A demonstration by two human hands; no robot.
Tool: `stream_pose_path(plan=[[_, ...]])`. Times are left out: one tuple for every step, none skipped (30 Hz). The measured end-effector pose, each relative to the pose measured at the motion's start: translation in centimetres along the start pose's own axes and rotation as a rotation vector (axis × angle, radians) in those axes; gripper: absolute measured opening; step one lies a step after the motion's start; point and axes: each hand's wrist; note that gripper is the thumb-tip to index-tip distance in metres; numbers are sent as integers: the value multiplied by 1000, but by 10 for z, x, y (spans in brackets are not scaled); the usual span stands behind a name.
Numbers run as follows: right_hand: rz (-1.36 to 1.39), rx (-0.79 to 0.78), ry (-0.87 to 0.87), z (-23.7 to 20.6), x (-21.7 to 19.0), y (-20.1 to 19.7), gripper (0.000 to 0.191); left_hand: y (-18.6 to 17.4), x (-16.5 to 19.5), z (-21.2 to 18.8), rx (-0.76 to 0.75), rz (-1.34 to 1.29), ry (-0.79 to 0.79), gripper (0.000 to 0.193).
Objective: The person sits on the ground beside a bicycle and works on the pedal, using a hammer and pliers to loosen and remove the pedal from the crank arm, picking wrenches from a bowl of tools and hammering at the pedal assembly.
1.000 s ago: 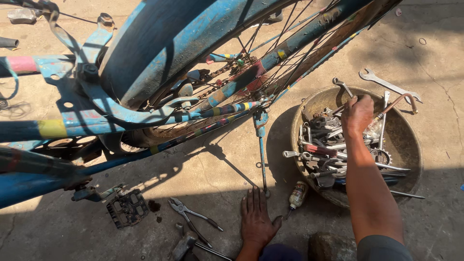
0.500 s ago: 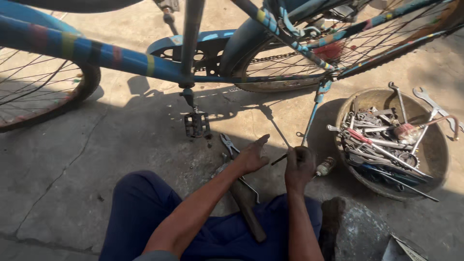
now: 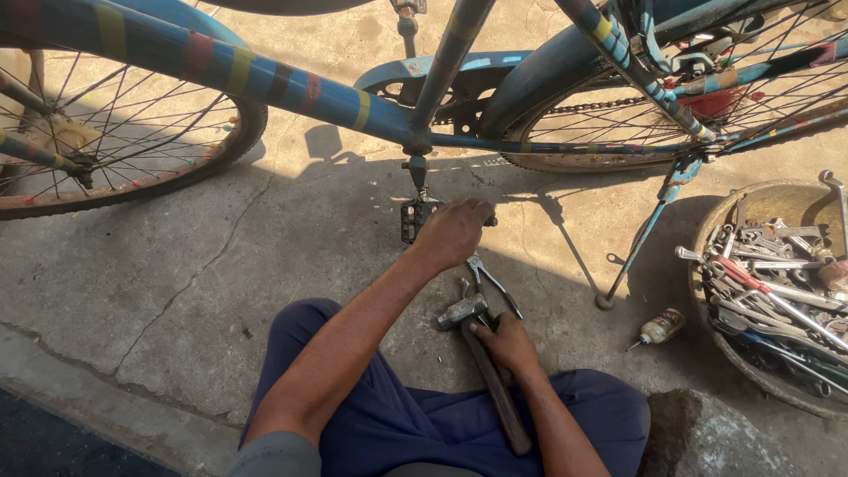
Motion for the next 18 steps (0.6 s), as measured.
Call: stream_pose_path(plan=[[59,77,-46,5,5,8,60,-9,-4,17,-14,-13,-19,18],[118,151,-83,10,10,15,60,-19,-7,34,-34,-30,-41,15],[48,85,-68,15,17,20,63,-29,-11,50,-54,23,-49,15],[-16,20,-57,18,23,25,65,-41,-17,63,-74,82,-54,16],[-77,-36,-54,23,29,28,67,-53,-20,80,-136,161,-34,15],[-25,-14,-155,26,35,31,68,-63,-23,94,-196,241,-13,14],[26,3,-253,28,40,34,69,-72,-26,107,-282,229,-29,20],[78,18,-347,29,45,37,72,-78,-26,116,-372,215,-48,26],[330,-119,-196,31,50,38,64,-82,-25,125,-380,200,-6,30],[581,-256,-43,32,53,39,56,-86,-23,133,-389,186,37,34],[830,-393,113,33,55,39,50,-85,-19,138,-396,171,81,39],[863,-399,70,33,57,39,48,-82,-14,141,-394,183,78,39],[896,-400,24,34,57,37,46,-80,-9,144,-389,195,77,40],[926,-395,-26,34,58,33,45,-76,-5,148,-378,209,79,41],[928,-367,-77,35,58,28,47,-72,0,152,-437,271,36,41],[928,-341,-127,34,58,22,49,-69,3,155,-494,333,-10,41],[923,-314,-174,34,58,15,51,-66,6,157,-549,393,-59,41],[923,-283,-176,33,57,7,52,-64,8,159,-559,374,-44,41]])
Point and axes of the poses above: each hand's wrist, its own z-axis towards the middle knuckle, its own y-axis out of the palm, x = y × z, and after that the axes turned 2 degrees about -y, right-handed
